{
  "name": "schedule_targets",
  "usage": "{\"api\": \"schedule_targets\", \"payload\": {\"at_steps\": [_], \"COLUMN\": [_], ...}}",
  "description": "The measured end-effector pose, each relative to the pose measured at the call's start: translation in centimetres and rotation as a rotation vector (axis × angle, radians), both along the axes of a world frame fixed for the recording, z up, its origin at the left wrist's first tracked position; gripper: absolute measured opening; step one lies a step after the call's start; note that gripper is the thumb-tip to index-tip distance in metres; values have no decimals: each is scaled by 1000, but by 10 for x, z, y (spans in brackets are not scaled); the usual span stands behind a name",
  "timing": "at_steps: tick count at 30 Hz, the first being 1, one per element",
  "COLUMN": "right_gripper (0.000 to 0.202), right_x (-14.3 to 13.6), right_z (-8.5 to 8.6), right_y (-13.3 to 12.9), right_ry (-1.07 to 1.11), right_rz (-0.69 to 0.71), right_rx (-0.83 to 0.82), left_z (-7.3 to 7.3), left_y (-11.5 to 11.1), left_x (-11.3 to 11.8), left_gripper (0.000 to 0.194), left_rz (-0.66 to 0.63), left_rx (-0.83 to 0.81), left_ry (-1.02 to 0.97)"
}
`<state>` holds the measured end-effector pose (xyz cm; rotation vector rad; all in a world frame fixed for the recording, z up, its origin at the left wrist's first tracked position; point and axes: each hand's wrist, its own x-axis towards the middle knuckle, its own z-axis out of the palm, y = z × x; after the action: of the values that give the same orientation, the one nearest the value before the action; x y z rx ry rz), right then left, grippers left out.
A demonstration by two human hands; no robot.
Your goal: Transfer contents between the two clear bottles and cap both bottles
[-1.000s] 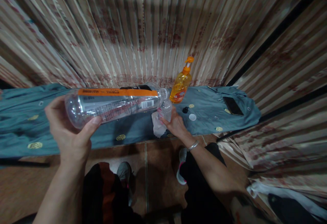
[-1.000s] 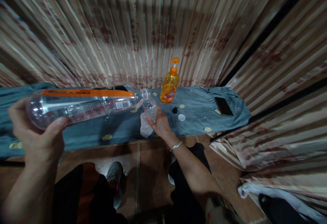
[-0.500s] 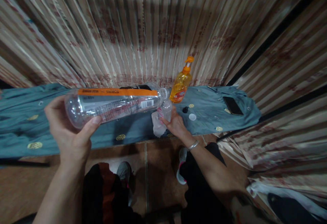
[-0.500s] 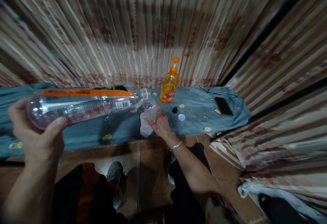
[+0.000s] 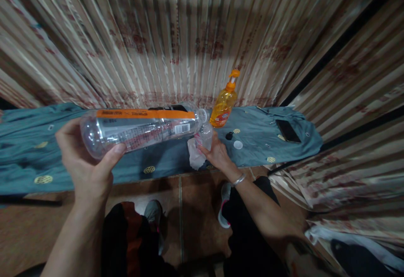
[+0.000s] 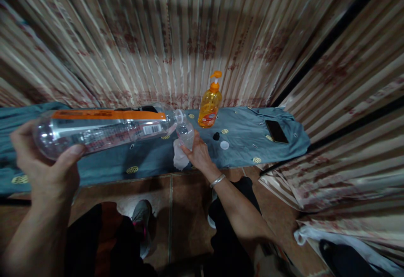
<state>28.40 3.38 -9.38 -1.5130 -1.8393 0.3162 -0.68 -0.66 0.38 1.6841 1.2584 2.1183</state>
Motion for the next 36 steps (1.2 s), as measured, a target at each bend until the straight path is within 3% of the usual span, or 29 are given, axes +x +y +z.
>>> {"api": "schedule_targets", "payload": {"at_steps": [23,36], "right_gripper": [66,68], "right_x": [1,0], "right_z": [-1,0], "right_y": [0,0], "right_ry": [3,-10], "right_rz": [8,4], "right_rx": [12,-5], "left_z": [-3,-1], "left_y": [2,2], "left_x": [-3,-3], "left_gripper": [77,82], "left_rz": [-50,-6], "left_rx": [41,15], "left_ry": [-4,-8]}}
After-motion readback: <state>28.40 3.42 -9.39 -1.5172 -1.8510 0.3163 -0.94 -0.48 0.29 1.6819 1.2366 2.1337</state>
